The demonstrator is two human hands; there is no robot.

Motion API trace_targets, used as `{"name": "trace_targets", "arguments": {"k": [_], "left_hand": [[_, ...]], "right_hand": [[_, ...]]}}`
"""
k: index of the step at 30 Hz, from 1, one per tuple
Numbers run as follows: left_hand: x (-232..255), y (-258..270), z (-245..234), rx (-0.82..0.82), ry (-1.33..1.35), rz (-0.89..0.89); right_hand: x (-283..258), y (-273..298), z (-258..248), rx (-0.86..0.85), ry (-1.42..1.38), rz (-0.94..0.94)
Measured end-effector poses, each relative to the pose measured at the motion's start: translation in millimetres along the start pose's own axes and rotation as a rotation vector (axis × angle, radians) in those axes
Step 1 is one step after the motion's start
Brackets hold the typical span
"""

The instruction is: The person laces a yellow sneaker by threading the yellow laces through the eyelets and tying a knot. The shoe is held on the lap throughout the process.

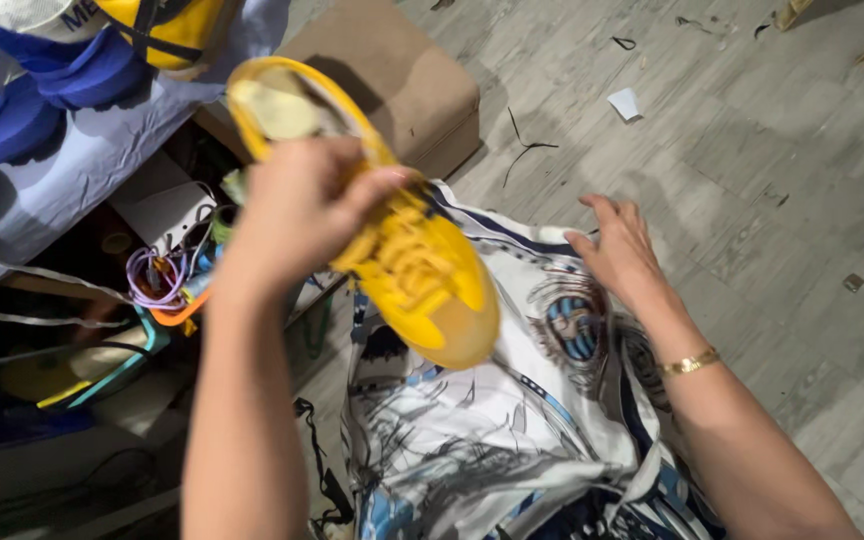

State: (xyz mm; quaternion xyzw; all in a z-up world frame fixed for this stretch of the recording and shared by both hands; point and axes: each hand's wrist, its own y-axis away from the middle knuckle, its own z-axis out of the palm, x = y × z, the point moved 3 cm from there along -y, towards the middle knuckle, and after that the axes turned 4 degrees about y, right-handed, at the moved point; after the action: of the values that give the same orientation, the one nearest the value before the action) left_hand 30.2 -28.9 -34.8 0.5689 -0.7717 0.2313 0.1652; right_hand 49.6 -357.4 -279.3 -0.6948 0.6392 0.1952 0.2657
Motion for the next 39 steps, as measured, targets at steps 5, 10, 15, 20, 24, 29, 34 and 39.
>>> {"name": "trace_targets", "arguments": {"k": [5,10,15,20,24,29,34,39], "left_hand": [[10,8,63,-0.201,0.107,-0.098],[-3,16,121,-0.242,0.312,0.038],[-19,24,163,-0.332,0.391,0.107],[-45,15,185,-0.348,0.378,0.119],[-58,12,187,-0.367,0.495,0.079],[-64,26,181,-0.205,0.551,-0.102],[-53,67,158,0.313,0.454,0.074],[-33,134,161,0.295,0.361,-0.201]], "right_hand": [[-87,32,-41,-0.15,-0.528,-0.062],[-95,72,-34,-0.361,-0.789,0.074],[-83,98,-13,-0.357,-0.701,0.066],[-81,97,6,-0.39,-0.532,0.028],[-84,89,12,-0.391,-0.396,-0.017],[-85,92,12,-0.393,-0.343,-0.006],[-92,90,2,-0.368,-0.36,-0.032],[-104,93,-12,-0.27,-0.313,-0.063]]}}
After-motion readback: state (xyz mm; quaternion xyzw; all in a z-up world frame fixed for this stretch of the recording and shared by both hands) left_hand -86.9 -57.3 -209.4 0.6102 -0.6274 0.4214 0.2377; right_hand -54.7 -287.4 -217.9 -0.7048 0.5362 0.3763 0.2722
